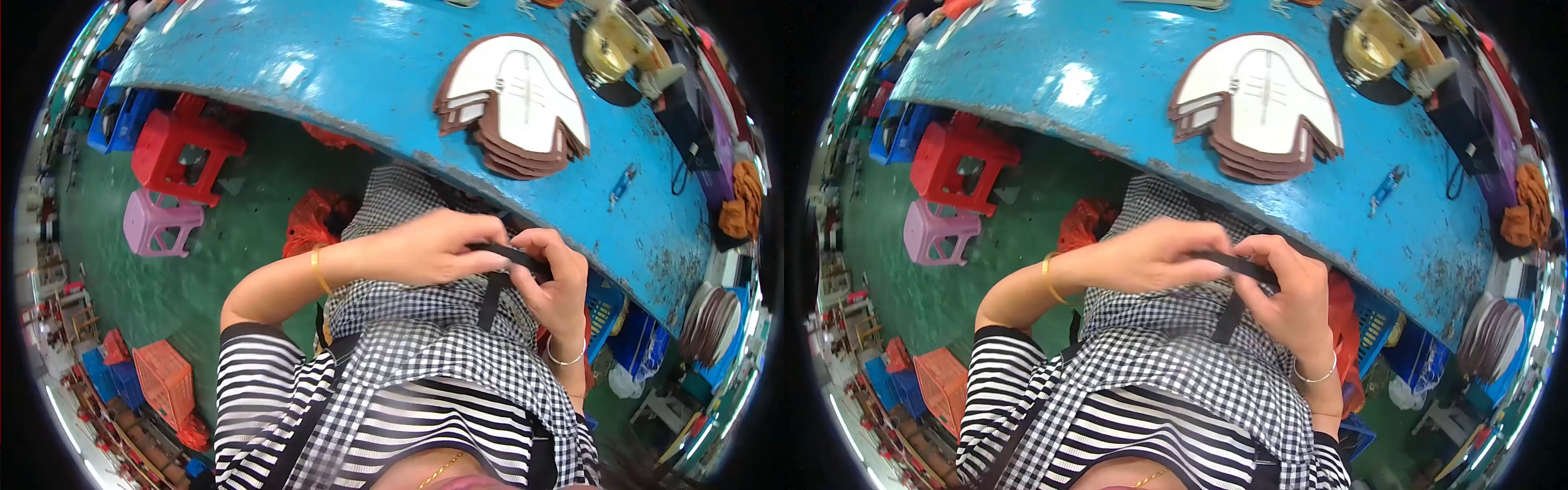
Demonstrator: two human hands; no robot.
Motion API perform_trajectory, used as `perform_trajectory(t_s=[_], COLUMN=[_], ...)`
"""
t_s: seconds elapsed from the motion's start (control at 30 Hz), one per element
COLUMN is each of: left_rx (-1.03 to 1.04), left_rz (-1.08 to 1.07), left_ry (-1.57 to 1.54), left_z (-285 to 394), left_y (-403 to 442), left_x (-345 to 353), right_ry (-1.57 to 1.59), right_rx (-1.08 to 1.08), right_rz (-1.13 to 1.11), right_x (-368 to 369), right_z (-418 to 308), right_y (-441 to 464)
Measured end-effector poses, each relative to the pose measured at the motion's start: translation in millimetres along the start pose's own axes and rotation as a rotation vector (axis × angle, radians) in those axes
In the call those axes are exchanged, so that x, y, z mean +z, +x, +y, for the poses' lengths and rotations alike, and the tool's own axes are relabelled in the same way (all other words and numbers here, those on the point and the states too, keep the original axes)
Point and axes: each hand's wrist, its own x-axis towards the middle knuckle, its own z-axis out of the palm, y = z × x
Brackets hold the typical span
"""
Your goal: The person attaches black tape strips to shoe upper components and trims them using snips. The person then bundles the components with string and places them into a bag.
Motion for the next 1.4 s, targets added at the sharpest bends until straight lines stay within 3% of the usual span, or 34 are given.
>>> perform_trajectory(t_s=[0.03,0.17,0.27,0.33,0.63,0.73,0.77,0.83,0.87,0.93,0.97,1.0,1.07,1.17,1.33,1.4], left_rx=[0.099,-0.017,0.039,0.076,0.317,-0.22,-0.174,-0.082,-0.118,0.077,0.282,0.303,0.152,0.089,0.243,0.217], left_rz=[0.133,0.338,0.489,0.504,0.73,0.955,0.936,0.799,0.691,0.427,0.289,0.298,0.262,0.25,0.749,0.747], left_ry=[-0.019,-0.169,-0.261,-0.508,-0.617,0.33,0.614,0.568,0.371,0.387,0.408,0.461,0.234,0.258,0.275,0.065], left_z=[-4.2,-9.1,-23.3,-30.9,-58.0,-49.6,-48.5,-25.4,-8.9,-12.4,0.3,0.9,0.3,13.0,-2.3,-16.4], left_y=[0.2,-30.0,-60.8,-79.1,-115.2,-105.0,-92.5,-63.9,-50.4,-27.3,1.1,7.3,17.8,22.5,37.8,59.4], left_x=[-0.8,-31.4,-41.4,-45.4,-59.8,-53.4,-44.3,-27.5,-16.2,-5.3,3.0,5.4,5.8,-16.8,-87.9,-110.1], right_ry=[0.06,0.261,0.536,0.572,0.712,0.68,0.637,0.448,0.389,0.249,0.192,0.204,0.173,0.186,0.235,0.17], right_rx=[0.089,0.288,0.418,0.417,0.455,0.451,0.438,0.38,0.34,0.139,-0.013,-0.033,-0.024,0.026,0.205,0.25], right_rz=[-0.055,-0.134,-0.155,-0.153,-0.14,-0.115,-0.115,-0.149,-0.138,-0.164,-0.159,-0.147,-0.156,-0.129,0.345,0.35], right_x=[-9.9,-31.3,-36.5,-41.6,-52.3,-46.2,-41.4,-35.8,-29.0,-22.6,-17.7,-17.4,-24.4,-35.1,-64.4,-70.1], right_z=[0.3,19.5,30.8,35.7,36.8,39.9,39.4,34.5,30.2,21.6,18.3,15.6,15.5,15.1,67.9,96.6], right_y=[-1.5,-15.7,-25.3,-27.8,-27.3,-29.4,-28.3,-19.5,-14.3,-0.8,10.1,15.4,24.5,37.9,79.2,98.0])
